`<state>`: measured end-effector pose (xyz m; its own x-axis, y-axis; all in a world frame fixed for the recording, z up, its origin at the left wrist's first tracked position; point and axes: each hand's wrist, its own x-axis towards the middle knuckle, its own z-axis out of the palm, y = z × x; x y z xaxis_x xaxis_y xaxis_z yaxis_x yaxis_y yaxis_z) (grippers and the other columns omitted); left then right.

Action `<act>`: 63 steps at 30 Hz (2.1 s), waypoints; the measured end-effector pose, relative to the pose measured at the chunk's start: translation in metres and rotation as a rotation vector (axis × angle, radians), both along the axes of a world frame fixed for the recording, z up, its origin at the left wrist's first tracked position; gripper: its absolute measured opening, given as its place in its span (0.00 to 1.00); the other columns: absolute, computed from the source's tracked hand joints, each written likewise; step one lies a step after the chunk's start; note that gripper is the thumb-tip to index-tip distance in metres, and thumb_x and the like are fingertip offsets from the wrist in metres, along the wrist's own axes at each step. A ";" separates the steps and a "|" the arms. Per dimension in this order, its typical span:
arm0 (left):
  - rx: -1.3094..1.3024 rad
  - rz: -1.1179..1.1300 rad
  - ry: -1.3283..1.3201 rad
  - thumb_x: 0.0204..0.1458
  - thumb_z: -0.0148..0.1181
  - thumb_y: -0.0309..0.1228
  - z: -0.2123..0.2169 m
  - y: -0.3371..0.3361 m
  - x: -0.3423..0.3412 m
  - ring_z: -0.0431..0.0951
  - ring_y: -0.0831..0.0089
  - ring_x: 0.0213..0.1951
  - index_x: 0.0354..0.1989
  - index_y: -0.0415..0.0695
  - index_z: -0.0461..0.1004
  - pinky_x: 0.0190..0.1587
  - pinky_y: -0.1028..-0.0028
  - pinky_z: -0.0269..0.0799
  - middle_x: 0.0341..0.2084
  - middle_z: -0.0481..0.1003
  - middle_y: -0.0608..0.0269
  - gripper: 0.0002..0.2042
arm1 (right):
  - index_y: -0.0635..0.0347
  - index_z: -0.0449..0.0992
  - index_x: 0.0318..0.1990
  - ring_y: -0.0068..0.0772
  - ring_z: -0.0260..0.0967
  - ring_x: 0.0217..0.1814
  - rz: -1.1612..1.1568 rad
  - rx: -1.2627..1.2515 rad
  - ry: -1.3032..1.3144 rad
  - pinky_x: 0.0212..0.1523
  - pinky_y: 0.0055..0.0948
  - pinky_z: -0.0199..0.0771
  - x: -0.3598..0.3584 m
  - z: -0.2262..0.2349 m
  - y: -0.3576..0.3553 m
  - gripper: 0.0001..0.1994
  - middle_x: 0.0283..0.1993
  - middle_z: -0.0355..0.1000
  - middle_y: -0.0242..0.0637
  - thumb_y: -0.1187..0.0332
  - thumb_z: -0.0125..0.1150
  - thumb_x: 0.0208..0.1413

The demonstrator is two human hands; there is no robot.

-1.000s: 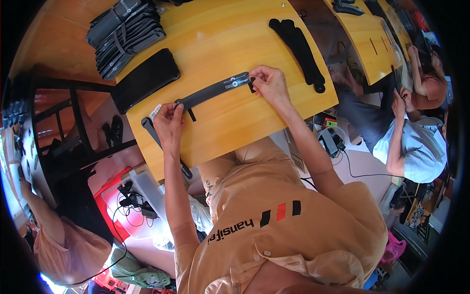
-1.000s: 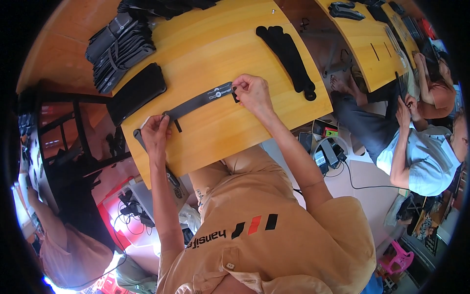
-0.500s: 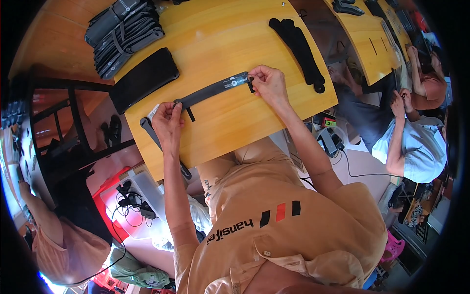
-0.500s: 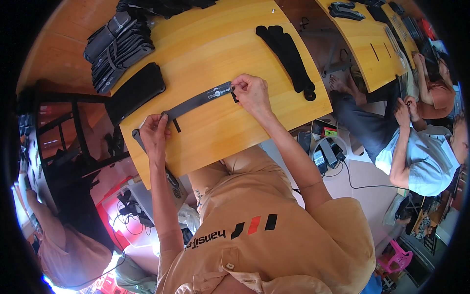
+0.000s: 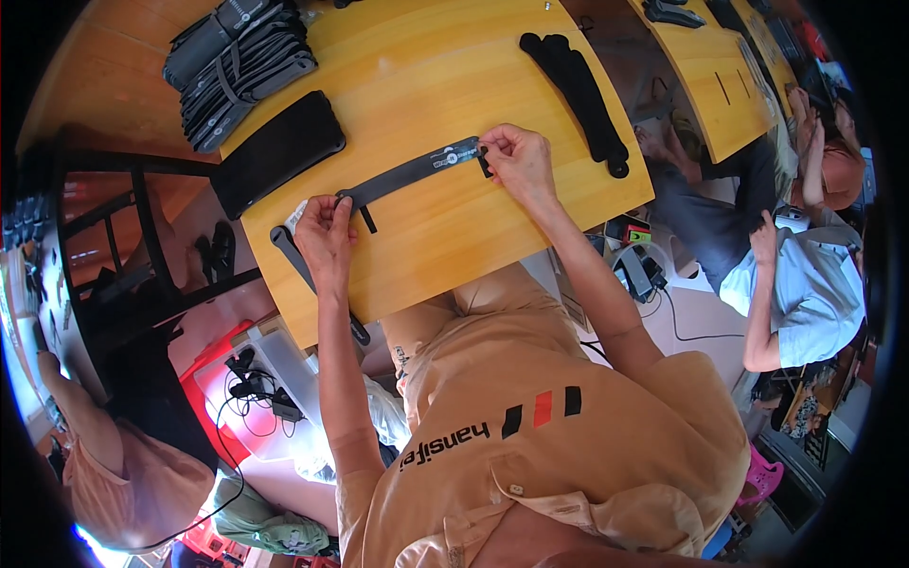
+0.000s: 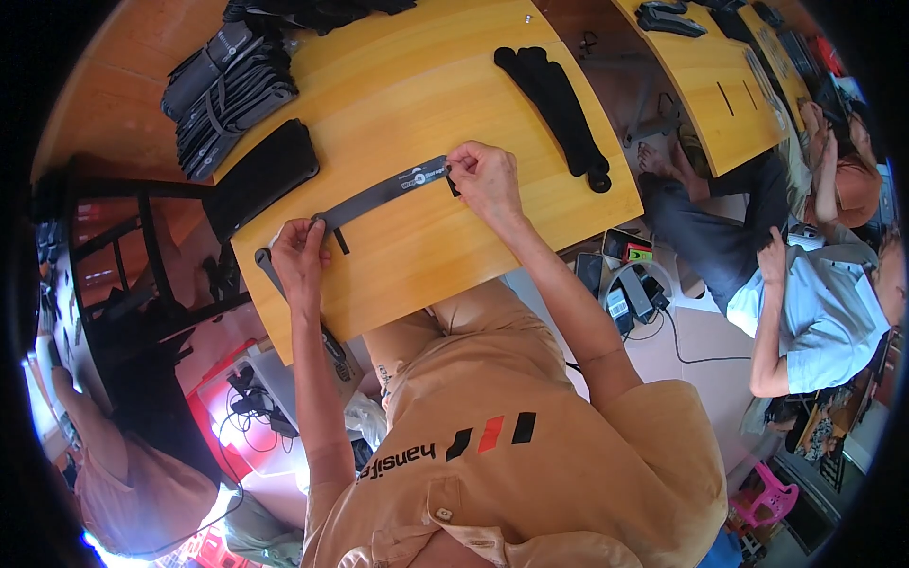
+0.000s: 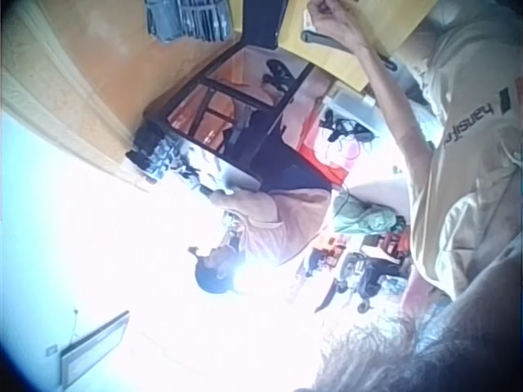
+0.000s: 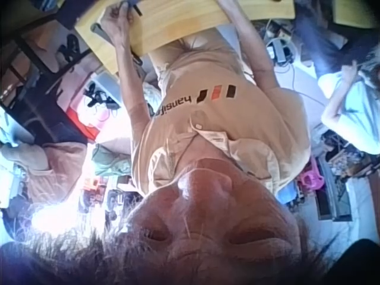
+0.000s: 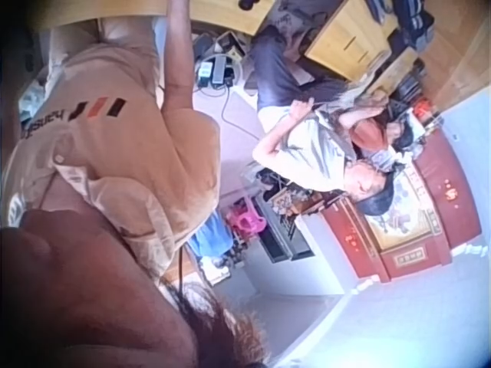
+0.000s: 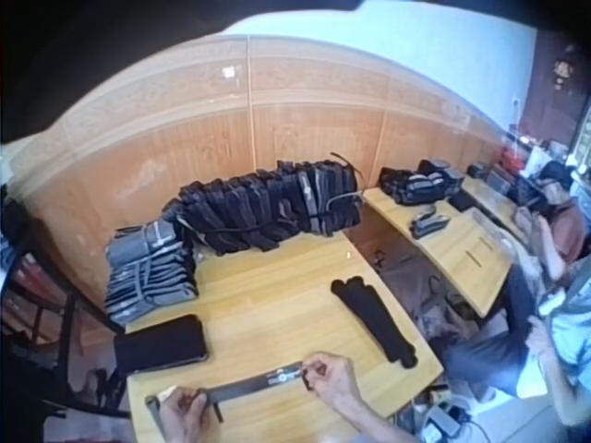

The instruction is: Assembling plastic clips and buckles onto textile webbing straps.

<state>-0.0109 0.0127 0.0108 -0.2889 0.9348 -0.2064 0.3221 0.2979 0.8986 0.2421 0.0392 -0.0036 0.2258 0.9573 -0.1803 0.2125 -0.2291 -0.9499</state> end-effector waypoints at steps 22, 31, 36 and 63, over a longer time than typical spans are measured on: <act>0.001 -0.006 0.128 0.50 0.58 0.27 0.006 0.000 0.005 0.66 0.81 0.14 0.29 0.34 0.70 0.16 0.81 0.62 0.16 0.68 0.65 0.07 | 0.65 0.76 0.29 0.15 0.63 0.17 0.000 0.093 -0.136 0.13 0.16 0.64 -0.003 -0.006 -0.001 0.02 0.19 0.69 0.29 0.77 0.60 0.47; 0.018 -0.015 0.159 0.50 0.58 0.28 0.004 -0.001 0.006 0.67 0.82 0.14 0.28 0.36 0.70 0.17 0.81 0.62 0.16 0.68 0.66 0.07 | 0.66 0.75 0.28 0.21 0.66 0.18 -0.013 0.137 -0.173 0.18 0.20 0.66 -0.004 -0.009 0.000 0.02 0.18 0.70 0.34 0.78 0.59 0.44; 0.045 -0.016 0.206 0.50 0.58 0.28 0.003 -0.002 0.007 0.68 0.81 0.14 0.28 0.36 0.70 0.17 0.80 0.62 0.16 0.68 0.65 0.08 | 0.67 0.75 0.26 0.27 0.69 0.19 -0.024 0.160 -0.192 0.23 0.24 0.69 -0.005 -0.008 -0.001 0.02 0.18 0.71 0.38 0.79 0.59 0.42; 0.196 0.000 0.385 0.44 0.59 0.22 -0.010 -0.001 0.004 0.68 0.66 0.20 0.26 0.36 0.70 0.26 0.68 0.63 0.15 0.67 0.57 0.04 | 0.65 0.74 0.24 0.36 0.71 0.23 0.001 0.167 -0.306 0.28 0.30 0.71 -0.003 -0.011 0.006 0.01 0.19 0.71 0.42 0.77 0.57 0.41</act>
<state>-0.0065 0.0118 0.0004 -0.3101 0.9456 0.0981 0.6446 0.1333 0.7528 0.2394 0.0455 -0.0148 0.2440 0.9682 0.0549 0.4930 -0.0751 -0.8668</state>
